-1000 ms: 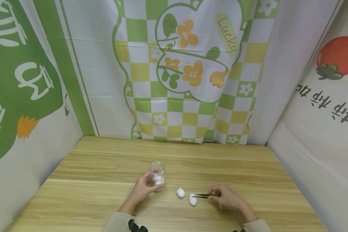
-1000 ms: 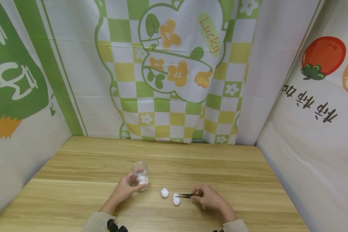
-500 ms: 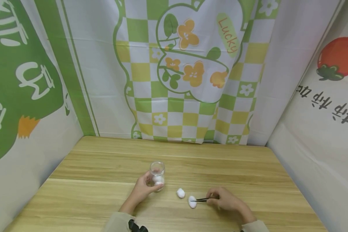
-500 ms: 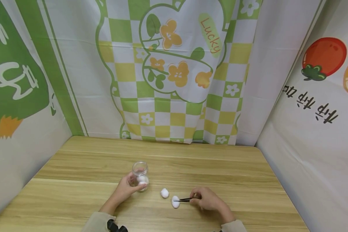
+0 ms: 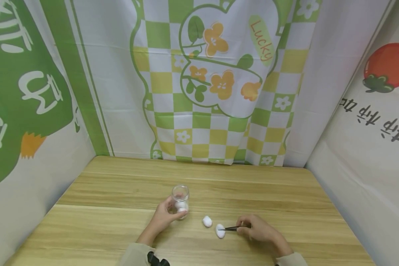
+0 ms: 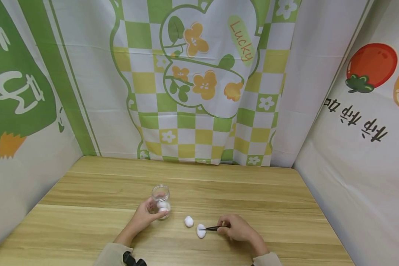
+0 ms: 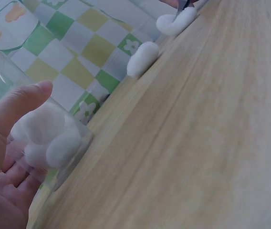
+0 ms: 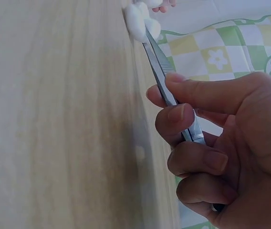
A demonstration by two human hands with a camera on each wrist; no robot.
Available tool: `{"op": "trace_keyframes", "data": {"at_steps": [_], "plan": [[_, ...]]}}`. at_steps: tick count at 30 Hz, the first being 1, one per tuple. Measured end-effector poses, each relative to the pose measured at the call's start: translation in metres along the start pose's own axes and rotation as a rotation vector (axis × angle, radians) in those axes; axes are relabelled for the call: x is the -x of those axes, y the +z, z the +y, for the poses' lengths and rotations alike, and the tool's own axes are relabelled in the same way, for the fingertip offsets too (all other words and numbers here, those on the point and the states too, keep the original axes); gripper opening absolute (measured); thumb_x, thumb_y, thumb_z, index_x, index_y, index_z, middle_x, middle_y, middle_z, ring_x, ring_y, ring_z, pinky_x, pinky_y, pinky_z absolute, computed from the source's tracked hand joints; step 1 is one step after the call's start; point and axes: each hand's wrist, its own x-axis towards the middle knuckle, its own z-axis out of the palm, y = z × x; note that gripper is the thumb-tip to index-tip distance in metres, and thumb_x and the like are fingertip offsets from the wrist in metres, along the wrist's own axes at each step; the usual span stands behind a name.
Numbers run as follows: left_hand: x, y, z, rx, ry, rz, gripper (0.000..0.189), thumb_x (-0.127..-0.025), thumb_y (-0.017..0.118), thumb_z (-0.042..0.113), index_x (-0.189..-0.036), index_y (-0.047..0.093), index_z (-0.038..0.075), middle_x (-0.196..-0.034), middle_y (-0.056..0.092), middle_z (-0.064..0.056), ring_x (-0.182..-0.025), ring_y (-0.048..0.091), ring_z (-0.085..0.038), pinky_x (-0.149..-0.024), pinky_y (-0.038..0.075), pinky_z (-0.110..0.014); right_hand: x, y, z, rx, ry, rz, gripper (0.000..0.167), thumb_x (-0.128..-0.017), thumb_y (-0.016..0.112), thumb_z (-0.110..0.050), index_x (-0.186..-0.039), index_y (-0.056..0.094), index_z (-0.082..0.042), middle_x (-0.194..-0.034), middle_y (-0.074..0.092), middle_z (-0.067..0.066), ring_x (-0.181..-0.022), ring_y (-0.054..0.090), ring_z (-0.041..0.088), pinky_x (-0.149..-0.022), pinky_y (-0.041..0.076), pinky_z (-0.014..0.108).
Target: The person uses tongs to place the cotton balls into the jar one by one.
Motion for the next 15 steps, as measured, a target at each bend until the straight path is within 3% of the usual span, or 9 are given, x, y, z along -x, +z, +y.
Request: {"op": "trace_keyframes", "data": {"at_steps": [6, 15], "plan": [[0.0000, 0.0002, 0.0012, 0.013, -0.004, 0.005, 0.059, -0.075, 0.082, 0.014, -0.129, 0.056, 0.008, -0.123, 0.067, -0.015, -0.117, 0.062, -0.030, -0.106, 0.046, -0.051, -0.0004, -0.0021, -0.0021, 0.042, 0.032, 0.034, 0.009, -0.092, 0.062, -0.024, -0.092, 0.067, -0.015, -0.070, 0.055, -0.004, -0.061, 0.044, 0.000, -0.056, 0.038, 0.018], [0.0000, 0.0003, 0.0004, 0.010, -0.004, 0.006, 0.059, -0.075, 0.081, 0.015, -0.129, 0.056, 0.007, -0.124, 0.067, -0.014, -0.117, 0.061, -0.029, -0.106, 0.046, -0.052, -0.0022, -0.0051, -0.0054, 0.075, 0.043, 0.056, 0.010, -0.092, 0.062, -0.026, -0.093, 0.067, -0.018, -0.072, 0.055, -0.006, -0.064, 0.044, 0.001, -0.058, 0.037, 0.019]]}}
